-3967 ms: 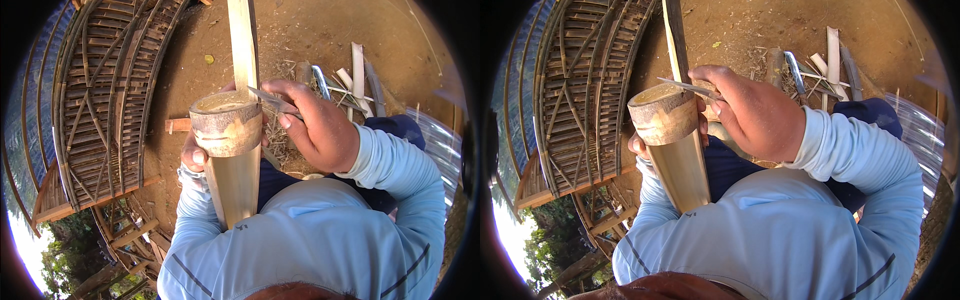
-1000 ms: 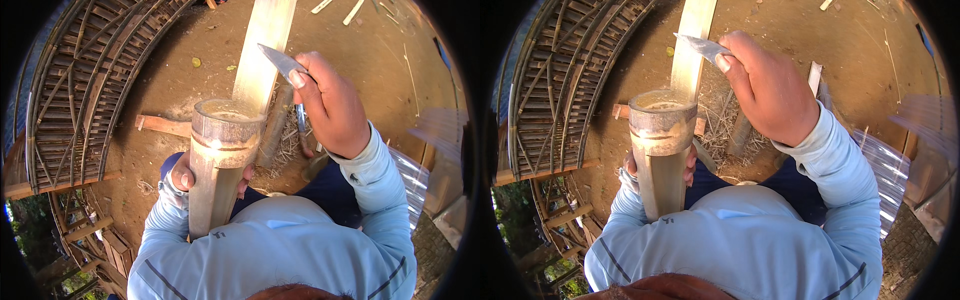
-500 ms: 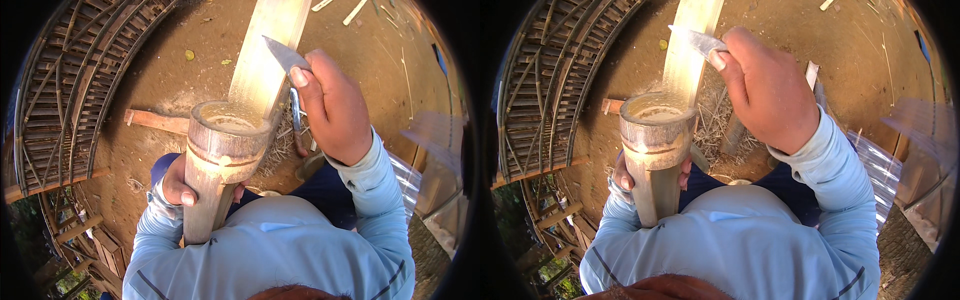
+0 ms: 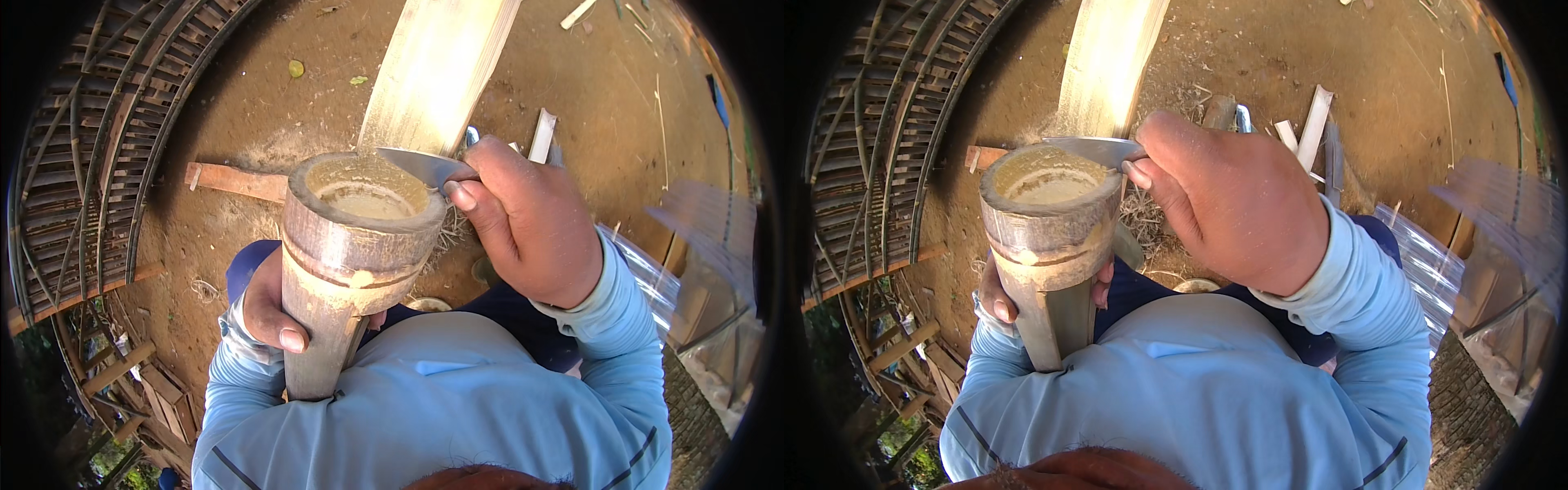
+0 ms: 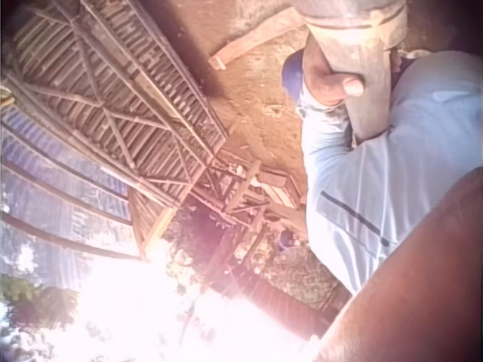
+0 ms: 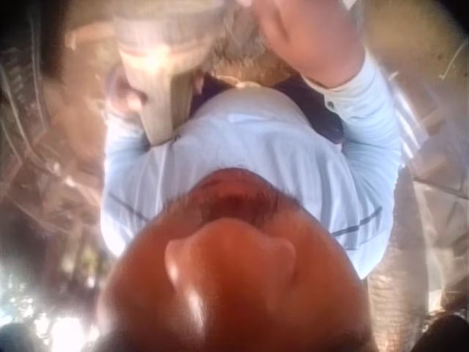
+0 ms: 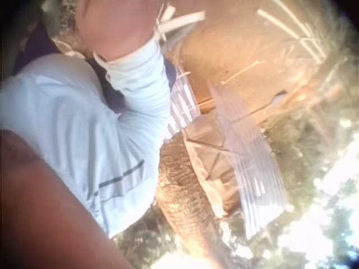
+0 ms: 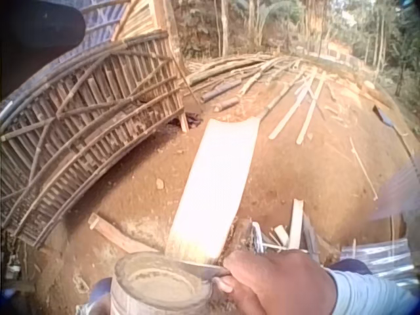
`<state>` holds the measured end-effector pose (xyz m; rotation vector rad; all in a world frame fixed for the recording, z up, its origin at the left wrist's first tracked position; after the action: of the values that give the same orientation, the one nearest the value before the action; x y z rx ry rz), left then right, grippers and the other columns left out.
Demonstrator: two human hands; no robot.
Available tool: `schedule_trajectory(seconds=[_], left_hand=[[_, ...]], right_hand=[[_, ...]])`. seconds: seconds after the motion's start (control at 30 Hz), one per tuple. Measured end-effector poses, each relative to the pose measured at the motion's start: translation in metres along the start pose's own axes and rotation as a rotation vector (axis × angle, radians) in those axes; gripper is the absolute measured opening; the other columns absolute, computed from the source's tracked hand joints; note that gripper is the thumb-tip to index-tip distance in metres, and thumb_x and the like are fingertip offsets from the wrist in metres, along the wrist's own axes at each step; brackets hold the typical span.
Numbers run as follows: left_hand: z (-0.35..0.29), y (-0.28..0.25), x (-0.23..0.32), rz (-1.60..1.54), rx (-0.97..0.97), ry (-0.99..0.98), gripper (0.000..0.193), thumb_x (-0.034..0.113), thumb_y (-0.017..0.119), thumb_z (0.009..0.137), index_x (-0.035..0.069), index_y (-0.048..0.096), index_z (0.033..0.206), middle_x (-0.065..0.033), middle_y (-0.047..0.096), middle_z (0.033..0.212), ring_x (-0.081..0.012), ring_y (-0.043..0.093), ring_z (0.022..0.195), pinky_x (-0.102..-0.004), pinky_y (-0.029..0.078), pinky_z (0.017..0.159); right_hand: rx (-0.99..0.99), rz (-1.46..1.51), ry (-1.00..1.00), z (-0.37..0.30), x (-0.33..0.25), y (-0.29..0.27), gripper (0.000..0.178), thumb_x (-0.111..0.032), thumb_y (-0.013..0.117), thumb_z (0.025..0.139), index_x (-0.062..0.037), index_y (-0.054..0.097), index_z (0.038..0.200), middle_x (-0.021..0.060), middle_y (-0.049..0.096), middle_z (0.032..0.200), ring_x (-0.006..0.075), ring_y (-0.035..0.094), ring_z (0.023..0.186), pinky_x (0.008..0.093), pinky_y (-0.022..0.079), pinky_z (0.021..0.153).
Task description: The person holds a bamboo segment and uses a small knife to shave and smooth its surface. They repeatedly rotate the bamboo and scrape thin shavings from the exterior, occasionally pausing to inspect the work. The task continues with consistent hand-tool coordination throughout the clip.
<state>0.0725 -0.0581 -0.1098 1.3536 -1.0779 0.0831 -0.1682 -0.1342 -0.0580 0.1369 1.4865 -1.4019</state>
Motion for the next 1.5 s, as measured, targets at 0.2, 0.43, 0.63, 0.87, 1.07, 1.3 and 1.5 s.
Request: schedule_trajectory(seconds=[0.2,0.43,0.63,0.87,1.07,1.3,1.5], left_hand=[[-0.004,0.000,-0.001,0.005,0.022,-0.032,0.090,0.027,0.085,0.054,-0.015,0.052,0.126,-0.0260,0.065,0.105,-0.0327,0.065,0.092,-0.0397,0.052,0.081],[-0.004,-0.001,0.000,0.024,0.018,-0.030,0.093,0.026,0.086,0.054,-0.014,0.049,0.130,-0.0252,0.065,0.109,-0.0320,0.065,0.095,-0.0390,0.052,0.083],[-0.011,-0.004,0.001,0.024,0.073,-0.045,0.103,0.019,0.087,0.054,-0.013,0.040,0.139,-0.0246,0.063,0.120,-0.0319,0.064,0.104,-0.0387,0.050,0.091],[-0.011,-0.009,0.000,0.051,0.071,-0.031,0.105,0.018,0.087,0.053,-0.013,0.038,0.141,-0.0243,0.062,0.122,-0.0313,0.064,0.107,-0.0393,0.049,0.094],[-0.006,-0.003,0.001,0.047,0.044,-0.034,0.107,0.020,0.087,0.053,-0.013,0.037,0.141,-0.0240,0.061,0.123,-0.0311,0.063,0.108,-0.0392,0.049,0.094],[-0.009,-0.003,0.001,0.074,0.056,-0.028,0.106,0.020,0.089,0.057,-0.012,0.036,0.142,-0.0218,0.061,0.125,-0.0285,0.062,0.109,-0.0384,0.048,0.096],[-0.015,-0.006,0.004,0.115,0.024,-0.080,0.108,0.020,0.092,0.059,-0.010,0.034,0.145,-0.0205,0.059,0.131,-0.0273,0.058,0.117,-0.0385,0.044,0.102]], right_hand=[[0.246,-0.154,-0.027,0.012,0.005,-0.021,0.020,-0.020,0.052,0.103,-0.0027,0.057,0.097,0.0079,0.052,0.064,0.0176,0.055,0.057,0.0322,0.042,0.054],[0.348,-0.130,0.067,0.019,0.004,-0.013,0.019,-0.020,0.052,0.104,-0.0027,0.057,0.097,0.0077,0.050,0.063,0.0170,0.051,0.055,0.0309,0.040,0.053],[0.236,-0.142,-0.034,0.012,0.008,-0.010,0.019,-0.020,0.052,0.103,-0.0028,0.055,0.095,0.0121,0.051,0.064,0.0247,0.055,0.053,0.0340,0.041,0.052],[0.053,-0.057,0.062,0.000,0.007,-0.002,0.015,-0.017,0.052,0.102,-0.0035,0.056,0.094,0.0132,0.054,0.062,0.0307,0.062,0.058,0.0377,0.045,0.054],[-0.079,-0.020,0.013,-0.001,0.010,-0.006,0.013,-0.020,0.057,0.098,-0.0078,0.052,0.096,0.0187,0.055,0.065,0.0416,0.059,0.061,0.0485,0.044,0.052],[0.103,-0.112,-0.039,0.006,0.013,-0.019,0.019,-0.021,0.053,0.103,-0.0034,0.057,0.097,0.0097,0.053,0.063,0.0248,0.056,0.054,0.0376,0.044,0.054],[0.306,-0.224,-0.103,0.017,0.013,-0.021,0.019,-0.020,0.052,0.104,-0.0023,0.058,0.100,0.0126,0.051,0.066,0.0272,0.053,0.056,0.0345,0.043,0.055]])
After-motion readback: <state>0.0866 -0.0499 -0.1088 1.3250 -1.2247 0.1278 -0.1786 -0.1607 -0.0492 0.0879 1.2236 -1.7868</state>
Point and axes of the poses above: each hand's wrist, its own z-axis towards the middle knuckle, its own y-axis out of the palm, x = y × z, the point moved 2 cm from there along z, towards the middle knuckle
